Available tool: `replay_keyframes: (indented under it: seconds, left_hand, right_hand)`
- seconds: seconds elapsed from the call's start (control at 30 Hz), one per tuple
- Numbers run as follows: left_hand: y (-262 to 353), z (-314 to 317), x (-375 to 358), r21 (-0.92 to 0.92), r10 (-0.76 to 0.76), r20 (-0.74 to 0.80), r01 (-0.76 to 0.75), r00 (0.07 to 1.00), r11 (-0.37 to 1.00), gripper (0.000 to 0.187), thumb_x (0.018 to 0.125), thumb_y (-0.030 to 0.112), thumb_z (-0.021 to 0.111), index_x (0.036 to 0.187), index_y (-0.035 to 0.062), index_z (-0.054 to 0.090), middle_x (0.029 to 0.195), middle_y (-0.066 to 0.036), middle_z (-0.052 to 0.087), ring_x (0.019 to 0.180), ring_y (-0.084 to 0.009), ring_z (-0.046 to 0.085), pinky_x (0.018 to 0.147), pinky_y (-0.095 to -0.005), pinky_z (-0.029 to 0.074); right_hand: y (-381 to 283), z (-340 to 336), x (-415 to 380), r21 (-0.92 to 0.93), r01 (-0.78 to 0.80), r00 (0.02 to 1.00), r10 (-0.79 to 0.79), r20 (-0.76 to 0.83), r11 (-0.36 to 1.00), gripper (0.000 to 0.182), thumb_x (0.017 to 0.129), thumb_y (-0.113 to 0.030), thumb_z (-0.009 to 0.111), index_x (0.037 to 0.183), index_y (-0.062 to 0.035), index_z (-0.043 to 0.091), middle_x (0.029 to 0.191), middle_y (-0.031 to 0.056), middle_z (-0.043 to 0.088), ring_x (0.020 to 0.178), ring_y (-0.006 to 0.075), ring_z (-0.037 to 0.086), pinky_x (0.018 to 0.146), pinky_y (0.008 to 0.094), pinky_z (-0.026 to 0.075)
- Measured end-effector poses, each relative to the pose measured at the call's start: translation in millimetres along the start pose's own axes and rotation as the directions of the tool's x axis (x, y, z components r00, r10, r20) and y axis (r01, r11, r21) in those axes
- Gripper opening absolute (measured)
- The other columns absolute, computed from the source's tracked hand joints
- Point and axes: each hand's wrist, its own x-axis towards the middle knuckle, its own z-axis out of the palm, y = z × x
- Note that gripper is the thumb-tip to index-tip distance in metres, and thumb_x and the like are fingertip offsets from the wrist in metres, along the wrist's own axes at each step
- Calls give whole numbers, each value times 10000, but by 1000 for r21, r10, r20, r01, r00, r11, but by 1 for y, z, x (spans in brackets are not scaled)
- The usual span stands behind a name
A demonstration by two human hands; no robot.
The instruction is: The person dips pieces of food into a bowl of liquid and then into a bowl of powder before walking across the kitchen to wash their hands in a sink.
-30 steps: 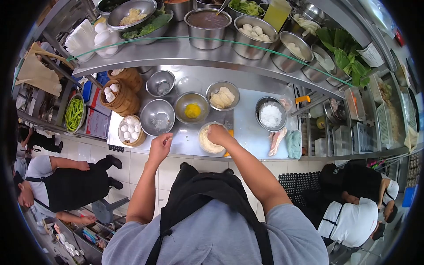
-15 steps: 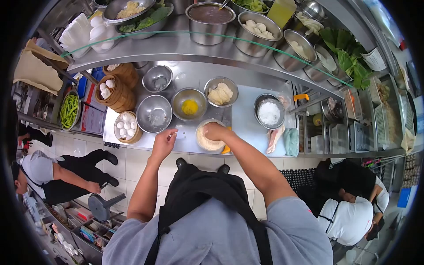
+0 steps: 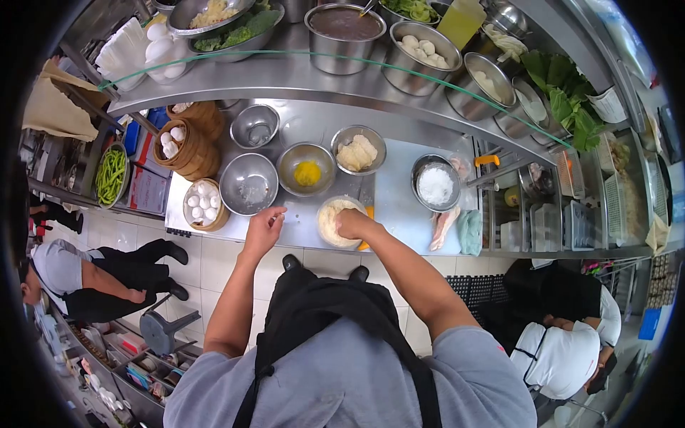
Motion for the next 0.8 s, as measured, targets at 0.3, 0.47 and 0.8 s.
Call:
replay_keyframes:
  seconds: [0.3, 0.47, 0.8]
  left_hand:
    - [-7, -1, -4, 45, 49, 29, -51, 998, 998, 193, 918, 62, 622, 1092, 23, 697, 966, -128, 719, 670, -172, 632, 654, -294, 520]
    - [6, -3, -5, 23, 19, 7, -19, 1000, 1000, 182, 887, 50, 641, 1058, 31, 701, 964, -137, 707, 665, -237, 633, 642, -337, 514]
    - [9, -9, -15, 18, 31, 29, -32, 999, 999, 186, 891, 54, 642, 1068, 29, 694, 976, -145, 706, 699, -253, 652, 662, -333, 524]
  right_hand:
    - [-13, 0, 10, 76, -13, 985, 26, -170, 997, 252, 750, -150, 587, 889, 27, 701, 998, 280, 675, 963, 423, 654, 892, 458, 515]
    - [-33, 2, -23, 52, -8, 976, 19, -215, 999, 358, 742, -181, 661, 1049, 5, 655, 1084, 257, 659, 1060, 407, 620, 926, 434, 504]
    - [-15, 10, -17, 10, -77, 864, 71, -498, 997, 405, 684, -223, 728, 1025, -20, 649, 1017, 171, 674, 985, 359, 645, 852, 431, 525]
